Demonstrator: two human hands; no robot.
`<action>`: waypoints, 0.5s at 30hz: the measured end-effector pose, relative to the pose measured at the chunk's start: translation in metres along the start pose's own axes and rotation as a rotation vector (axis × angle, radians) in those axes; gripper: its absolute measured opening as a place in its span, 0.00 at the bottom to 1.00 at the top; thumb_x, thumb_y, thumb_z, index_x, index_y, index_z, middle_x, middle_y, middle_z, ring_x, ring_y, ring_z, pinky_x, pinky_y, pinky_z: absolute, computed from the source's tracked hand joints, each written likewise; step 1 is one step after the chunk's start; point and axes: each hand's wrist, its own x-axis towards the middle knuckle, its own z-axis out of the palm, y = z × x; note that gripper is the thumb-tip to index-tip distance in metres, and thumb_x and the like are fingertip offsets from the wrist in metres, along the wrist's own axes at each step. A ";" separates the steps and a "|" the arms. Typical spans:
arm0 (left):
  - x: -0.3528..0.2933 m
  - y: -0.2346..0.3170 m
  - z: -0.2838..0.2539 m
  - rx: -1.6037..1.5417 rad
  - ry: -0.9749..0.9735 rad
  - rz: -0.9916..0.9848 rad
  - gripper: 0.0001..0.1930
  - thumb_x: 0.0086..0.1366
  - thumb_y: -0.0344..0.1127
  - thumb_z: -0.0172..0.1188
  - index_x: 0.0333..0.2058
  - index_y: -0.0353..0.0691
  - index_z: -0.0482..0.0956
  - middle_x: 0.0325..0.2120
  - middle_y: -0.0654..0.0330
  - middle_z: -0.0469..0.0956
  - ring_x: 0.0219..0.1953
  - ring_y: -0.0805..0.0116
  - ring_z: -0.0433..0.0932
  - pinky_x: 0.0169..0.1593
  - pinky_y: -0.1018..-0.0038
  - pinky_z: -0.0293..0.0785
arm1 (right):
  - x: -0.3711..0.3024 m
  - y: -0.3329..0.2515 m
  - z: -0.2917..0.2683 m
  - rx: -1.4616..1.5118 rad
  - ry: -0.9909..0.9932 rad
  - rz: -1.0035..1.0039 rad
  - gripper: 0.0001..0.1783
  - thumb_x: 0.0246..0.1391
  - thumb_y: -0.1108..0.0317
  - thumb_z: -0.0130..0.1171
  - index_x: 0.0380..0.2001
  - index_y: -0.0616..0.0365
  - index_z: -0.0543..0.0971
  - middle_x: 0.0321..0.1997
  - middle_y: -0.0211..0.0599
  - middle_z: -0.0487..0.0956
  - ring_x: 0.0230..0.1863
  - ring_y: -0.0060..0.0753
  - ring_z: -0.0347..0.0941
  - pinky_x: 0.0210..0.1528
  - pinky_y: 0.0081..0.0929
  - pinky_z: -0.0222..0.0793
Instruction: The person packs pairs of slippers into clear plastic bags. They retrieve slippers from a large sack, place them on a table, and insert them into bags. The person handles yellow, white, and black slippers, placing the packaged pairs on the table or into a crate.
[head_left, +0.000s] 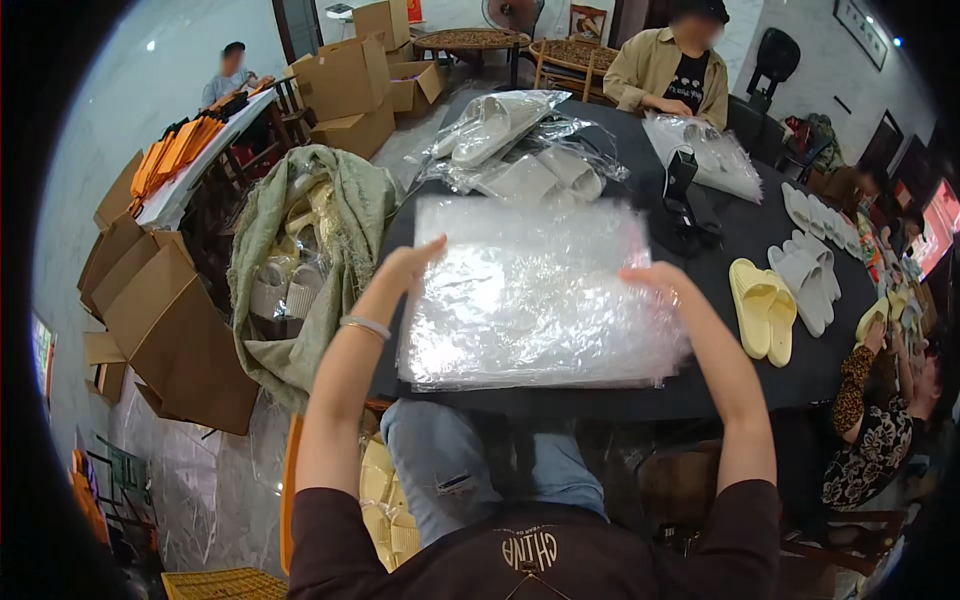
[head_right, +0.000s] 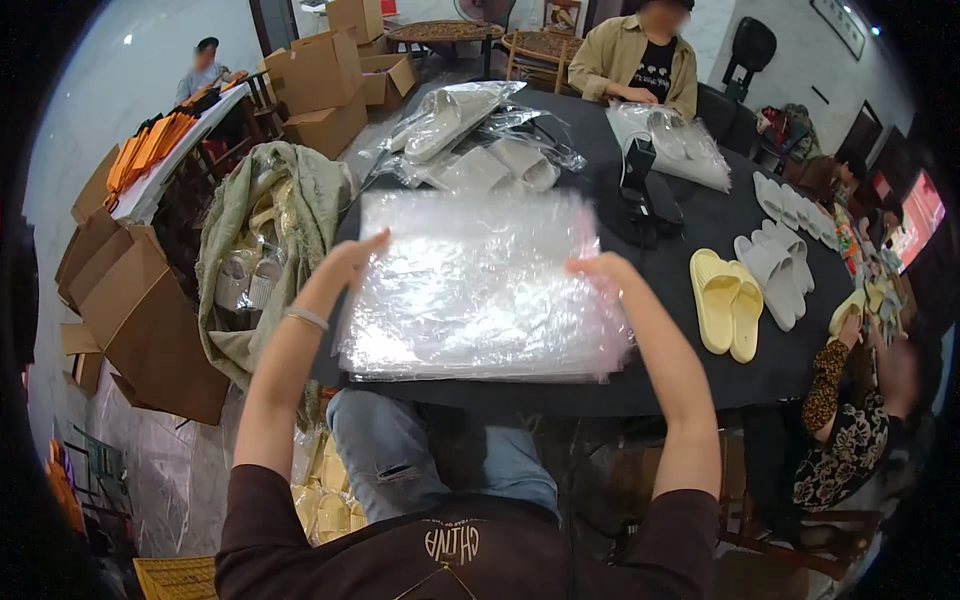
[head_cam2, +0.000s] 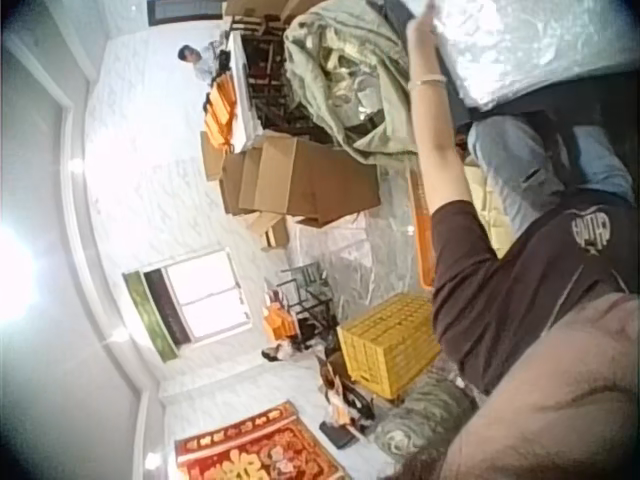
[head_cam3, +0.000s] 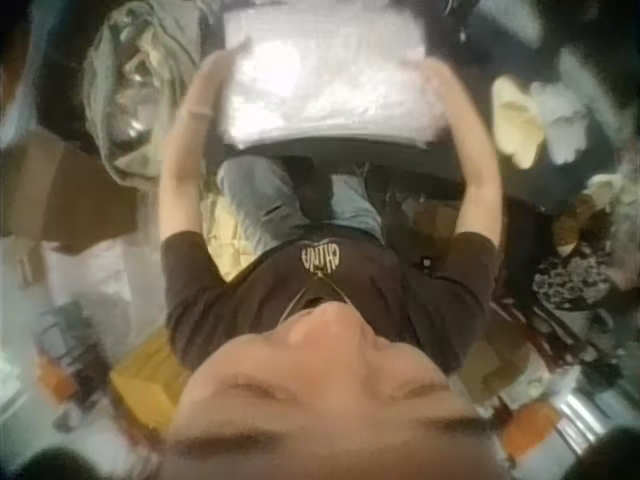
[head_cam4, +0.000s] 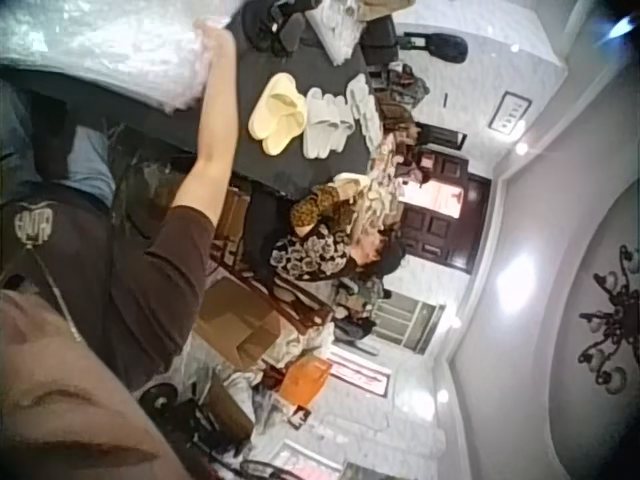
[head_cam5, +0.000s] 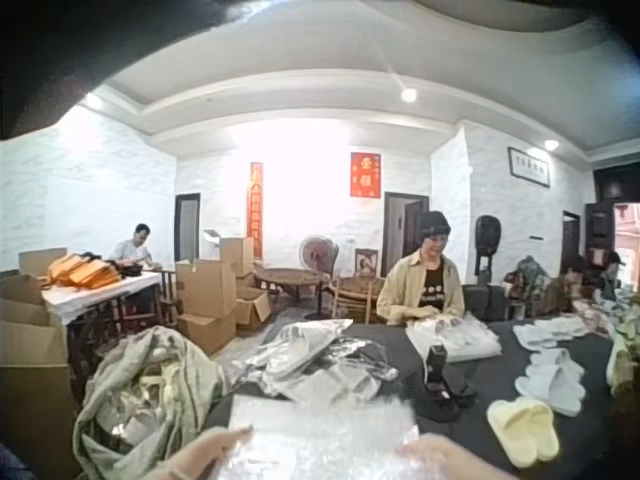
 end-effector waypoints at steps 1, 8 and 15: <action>-0.013 0.014 0.019 -0.065 -0.024 0.023 0.48 0.46 0.69 0.65 0.43 0.18 0.73 0.30 0.45 0.75 0.28 0.60 0.73 0.42 0.64 0.71 | 0.005 0.016 -0.008 -0.037 -0.057 -0.058 0.37 0.38 0.50 0.72 0.46 0.66 0.76 0.44 0.41 0.77 0.40 0.32 0.73 0.38 0.34 0.68; -0.023 0.018 0.003 0.120 0.324 0.456 0.48 0.54 0.63 0.60 0.53 0.18 0.62 0.49 0.33 0.68 0.54 0.43 0.68 0.55 0.61 0.65 | 0.001 -0.013 -0.026 -0.876 0.413 -0.256 0.47 0.42 0.48 0.68 0.57 0.70 0.63 0.48 0.52 0.75 0.44 0.42 0.74 0.44 0.38 0.70; -0.136 0.027 0.019 0.595 0.301 1.034 0.30 0.65 0.53 0.51 0.59 0.38 0.64 0.59 0.50 0.64 0.63 0.52 0.60 0.63 0.60 0.55 | -0.033 -0.059 0.055 -0.964 0.499 -1.180 0.17 0.55 0.57 0.55 0.44 0.53 0.78 0.53 0.39 0.73 0.53 0.44 0.69 0.58 0.42 0.59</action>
